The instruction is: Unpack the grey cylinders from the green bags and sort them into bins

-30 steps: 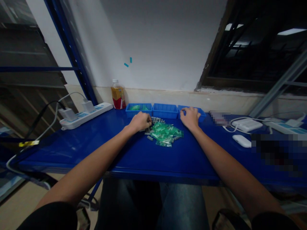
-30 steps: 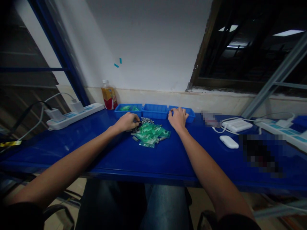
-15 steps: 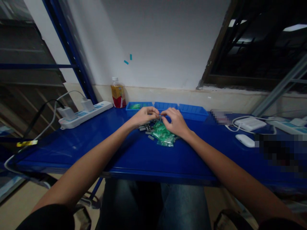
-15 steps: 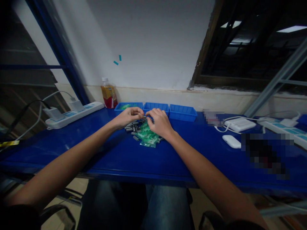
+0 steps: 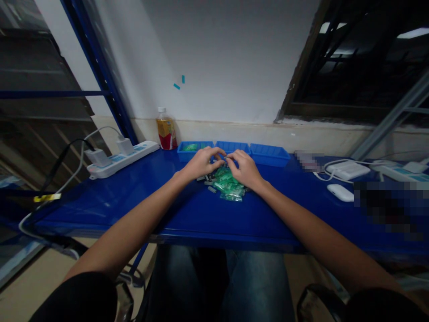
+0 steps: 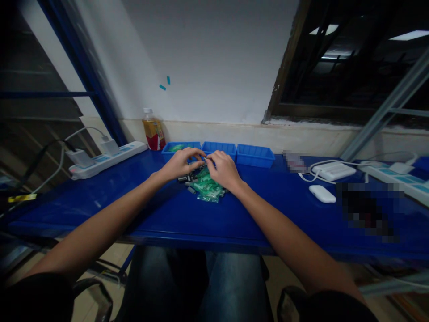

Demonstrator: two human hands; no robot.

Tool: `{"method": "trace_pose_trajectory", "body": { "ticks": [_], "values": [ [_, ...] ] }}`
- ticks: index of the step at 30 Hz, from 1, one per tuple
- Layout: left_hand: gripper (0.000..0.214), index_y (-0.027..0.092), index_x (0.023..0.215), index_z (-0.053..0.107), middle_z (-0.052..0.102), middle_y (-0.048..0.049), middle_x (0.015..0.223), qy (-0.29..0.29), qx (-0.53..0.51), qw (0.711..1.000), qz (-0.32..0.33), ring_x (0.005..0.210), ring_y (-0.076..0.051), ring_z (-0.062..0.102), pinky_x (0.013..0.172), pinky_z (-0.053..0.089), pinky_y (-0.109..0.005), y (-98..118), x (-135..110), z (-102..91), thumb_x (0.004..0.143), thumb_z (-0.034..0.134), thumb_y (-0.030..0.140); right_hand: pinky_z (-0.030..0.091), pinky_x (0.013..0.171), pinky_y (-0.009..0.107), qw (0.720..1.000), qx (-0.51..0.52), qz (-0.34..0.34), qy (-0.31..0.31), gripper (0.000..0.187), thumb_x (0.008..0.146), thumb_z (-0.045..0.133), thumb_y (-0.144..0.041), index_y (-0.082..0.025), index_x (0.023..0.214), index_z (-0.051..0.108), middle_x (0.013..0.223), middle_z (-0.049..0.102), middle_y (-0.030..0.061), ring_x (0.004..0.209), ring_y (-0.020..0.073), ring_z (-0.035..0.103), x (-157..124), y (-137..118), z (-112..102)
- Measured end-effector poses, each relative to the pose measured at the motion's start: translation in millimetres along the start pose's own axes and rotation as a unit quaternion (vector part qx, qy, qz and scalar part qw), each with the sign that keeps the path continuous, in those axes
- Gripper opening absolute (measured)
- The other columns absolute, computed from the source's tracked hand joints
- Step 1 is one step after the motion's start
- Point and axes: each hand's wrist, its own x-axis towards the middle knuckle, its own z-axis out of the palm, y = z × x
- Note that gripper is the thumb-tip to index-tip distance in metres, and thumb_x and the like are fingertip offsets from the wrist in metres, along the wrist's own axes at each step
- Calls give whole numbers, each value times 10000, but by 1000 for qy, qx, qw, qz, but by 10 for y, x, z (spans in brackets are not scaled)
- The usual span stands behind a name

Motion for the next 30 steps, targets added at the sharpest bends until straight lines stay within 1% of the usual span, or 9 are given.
{"method": "trace_pose_trajectory", "body": {
  "ticks": [4, 7, 11, 15, 20, 22, 25, 27, 30],
  "values": [
    [200, 200, 994, 604, 679, -25, 860, 0, 44, 999, 13, 867, -186, 568, 799, 412, -304, 10, -1, 0, 853, 525, 317, 417, 792, 342, 1000, 18, -7, -15, 195, 899, 415, -239, -193, 842, 596, 837, 612, 62, 844, 202, 546, -11, 1, 14],
    [204, 194, 917, 626, 681, -21, 839, 6, 29, 1000, 1, 833, -177, 574, 800, 412, -301, 11, 5, 12, 844, 538, 362, 420, 795, 347, 1000, 27, -3, -3, 173, 887, 425, -232, -186, 900, 591, 840, 607, 67, 844, 210, 550, -17, 2, 22],
    [255, 172, 859, 647, 685, -35, 859, 5, -34, 998, -59, 808, -160, 593, 745, 432, -275, 16, 15, 35, 851, 500, 380, 427, 803, 350, 998, 58, -6, 18, 198, 847, 468, -209, -191, 1022, 559, 871, 602, 66, 859, 217, 557, -13, 3, 18],
    [270, 147, 872, 648, 688, -51, 835, -26, -121, 988, -94, 770, -149, 610, 691, 452, -254, 12, 19, 56, 851, 483, 360, 428, 792, 349, 998, 53, -17, 7, 129, 862, 448, -202, -206, 914, 566, 862, 596, 65, 849, 214, 551, -9, -1, 7],
    [316, 138, 833, 637, 689, -68, 813, -27, -199, 975, -99, 765, -149, 630, 722, 474, -254, -26, 38, 91, 870, 450, 390, 435, 779, 326, 998, 56, -22, 13, 94, 874, 466, -228, -207, 919, 546, 857, 593, 57, 827, 198, 552, -6, -36, 10],
    [354, 143, 807, 645, 695, -70, 820, -39, -165, 981, -97, 769, -156, 632, 735, 474, -264, -55, 40, 99, 885, 413, 398, 428, 778, 324, 999, 34, -25, 14, 111, 886, 456, -242, -199, 911, 556, 860, 599, 64, 835, 201, 553, 15, -9, 3],
    [320, 167, 872, 673, 707, -70, 867, -64, -1, 991, -119, 807, -187, 636, 751, 462, -290, -127, 17, 106, 875, 430, 376, 408, 787, 343, 999, -26, 8, 41, 161, 894, 456, -286, -190, 877, 585, 863, 615, 78, 850, 221, 549, 67, 174, -42],
    [260, 194, 943, 680, 710, -71, 894, -78, 109, 979, -154, 853, -221, 635, 759, 457, -313, -182, -12, 115, 831, 492, 335, 392, 793, 366, 992, -77, 71, 70, 193, 883, 470, -310, -183, 836, 606, 855, 622, 93, 860, 241, 539, 92, 387, -93],
    [224, 212, 899, 706, 707, -92, 909, -90, 169, 961, -198, 883, -274, 626, 775, 452, -371, -228, -50, 145, 764, 559, 315, 375, 795, 401, 965, -151, 197, 80, 230, 858, 494, -324, -156, 793, 638, 884, 628, 136, 893, 273, 521, 78, 727, -163]
  ]
}}
